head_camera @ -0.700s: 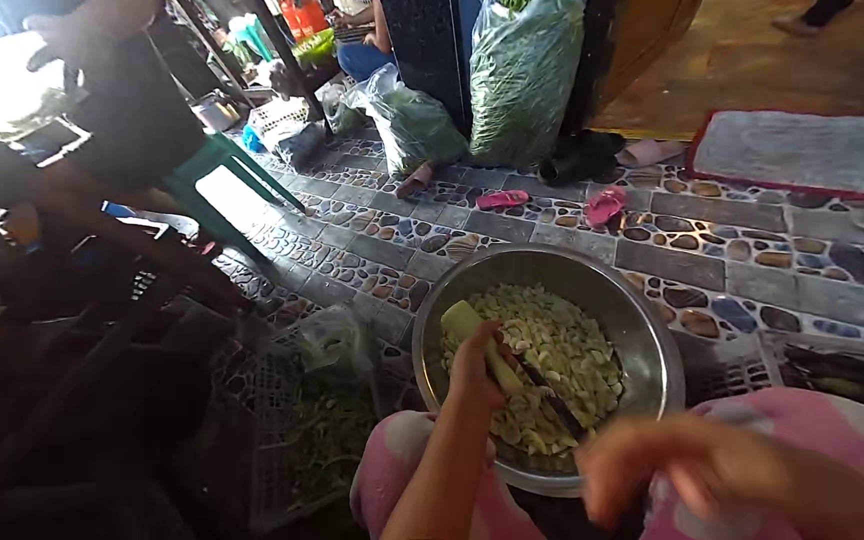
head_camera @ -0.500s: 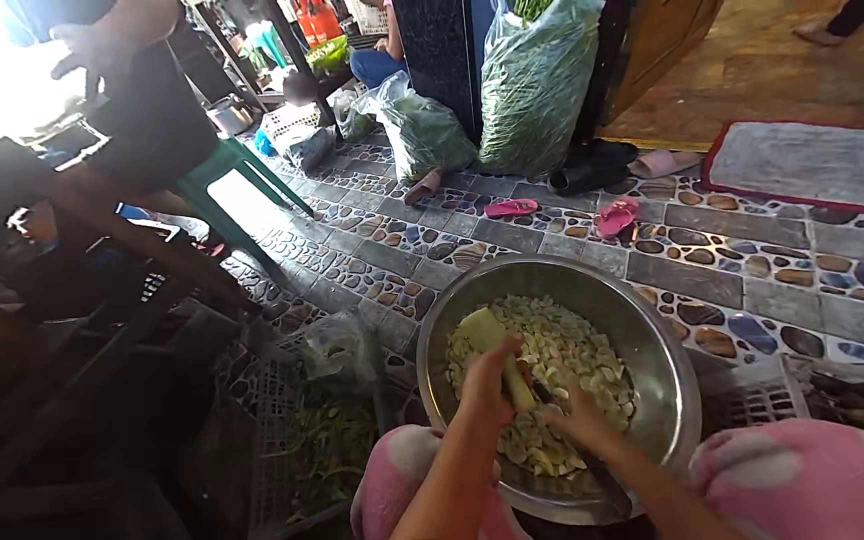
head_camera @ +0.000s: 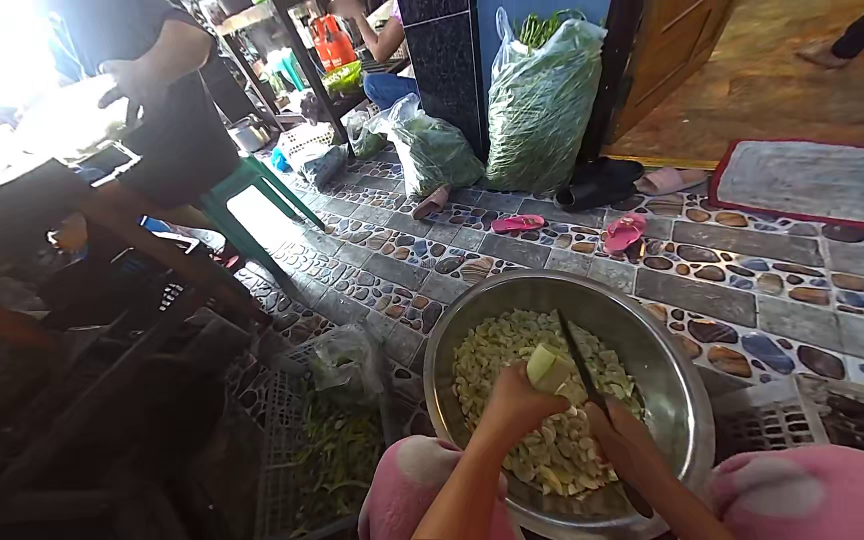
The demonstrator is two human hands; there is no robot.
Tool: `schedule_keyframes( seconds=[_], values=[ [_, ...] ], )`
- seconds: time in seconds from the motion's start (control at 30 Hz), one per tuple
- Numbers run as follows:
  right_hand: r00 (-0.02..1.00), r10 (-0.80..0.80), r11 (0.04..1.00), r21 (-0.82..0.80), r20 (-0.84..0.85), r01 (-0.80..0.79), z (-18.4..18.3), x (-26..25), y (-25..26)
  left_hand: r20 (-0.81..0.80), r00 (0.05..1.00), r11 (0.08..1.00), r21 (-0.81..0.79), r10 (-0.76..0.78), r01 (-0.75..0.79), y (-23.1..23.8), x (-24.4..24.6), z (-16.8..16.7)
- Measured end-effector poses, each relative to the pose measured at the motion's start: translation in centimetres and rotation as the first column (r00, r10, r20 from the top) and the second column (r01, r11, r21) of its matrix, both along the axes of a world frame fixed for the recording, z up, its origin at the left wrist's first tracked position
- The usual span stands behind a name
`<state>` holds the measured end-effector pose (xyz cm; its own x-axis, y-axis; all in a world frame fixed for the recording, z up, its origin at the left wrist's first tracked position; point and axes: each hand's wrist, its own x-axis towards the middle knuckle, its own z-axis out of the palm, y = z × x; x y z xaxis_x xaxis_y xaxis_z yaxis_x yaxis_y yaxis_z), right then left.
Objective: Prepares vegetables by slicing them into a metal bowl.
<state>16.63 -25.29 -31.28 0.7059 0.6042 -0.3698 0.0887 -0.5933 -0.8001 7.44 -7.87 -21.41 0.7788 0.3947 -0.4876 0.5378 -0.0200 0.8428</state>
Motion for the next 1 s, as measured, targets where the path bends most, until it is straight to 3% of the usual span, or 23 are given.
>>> schedule_keyframes(
  seconds=[0.1, 0.23, 0.37, 0.5, 0.63, 0.7, 0.8, 0.9, 1.0],
  values=[
    [0.931, 0.048, 0.989, 0.114, 0.362, -0.095, 4.1, -0.9, -0.4, -0.123, 0.992, 0.981, 0.188, -0.019, 0.042, 0.1, 0.1, -1.3],
    [0.779, 0.108, 0.989, 0.014, 0.618, -0.148, 6.8, -1.1, 0.3, -0.237, 0.971, 0.937, 0.338, -0.005, 0.087, 0.2, 0.4, -1.2],
    [0.739, 0.184, 0.98, -0.068, 0.648, -0.185, 6.6, -1.4, 1.0, -0.306, 0.952, 0.9, 0.417, 0.008, 0.127, -0.2, 0.1, -0.7],
    [0.732, 0.238, 0.97, -0.188, 0.638, -0.152, 4.0, -2.0, 1.0, -0.322, 0.947, 0.894, 0.427, 0.012, 0.135, 0.0, -0.5, -0.8],
    [0.887, 0.378, 0.868, -0.435, 0.266, -0.239, 2.6, -1.4, 0.4, -0.277, 0.961, 0.912, 0.397, 0.014, 0.101, 0.8, -0.8, -1.5],
    [0.926, 0.35, 0.862, -0.436, 0.141, -0.26, 1.6, -0.9, -0.5, -0.18, 0.982, 0.928, 0.372, 0.061, 0.01, 1.3, -1.2, -1.4],
    [0.929, 0.251, 0.945, -0.276, 0.271, -0.175, 3.6, -1.5, -0.6, -0.229, 0.972, 0.905, 0.422, 0.049, 0.053, 1.9, -0.9, -0.6],
    [0.85, 0.156, 0.988, -0.08, 0.503, -0.134, 6.4, -2.7, 0.7, -0.326, 0.945, 0.899, 0.416, 0.004, 0.14, 0.6, -0.7, -1.0],
    [0.788, 0.115, 0.992, -0.027, 0.605, -0.125, 7.2, -2.9, 2.3, -0.318, 0.948, 0.883, 0.439, -0.016, 0.163, 0.0, -0.2, -0.7]
  ],
)
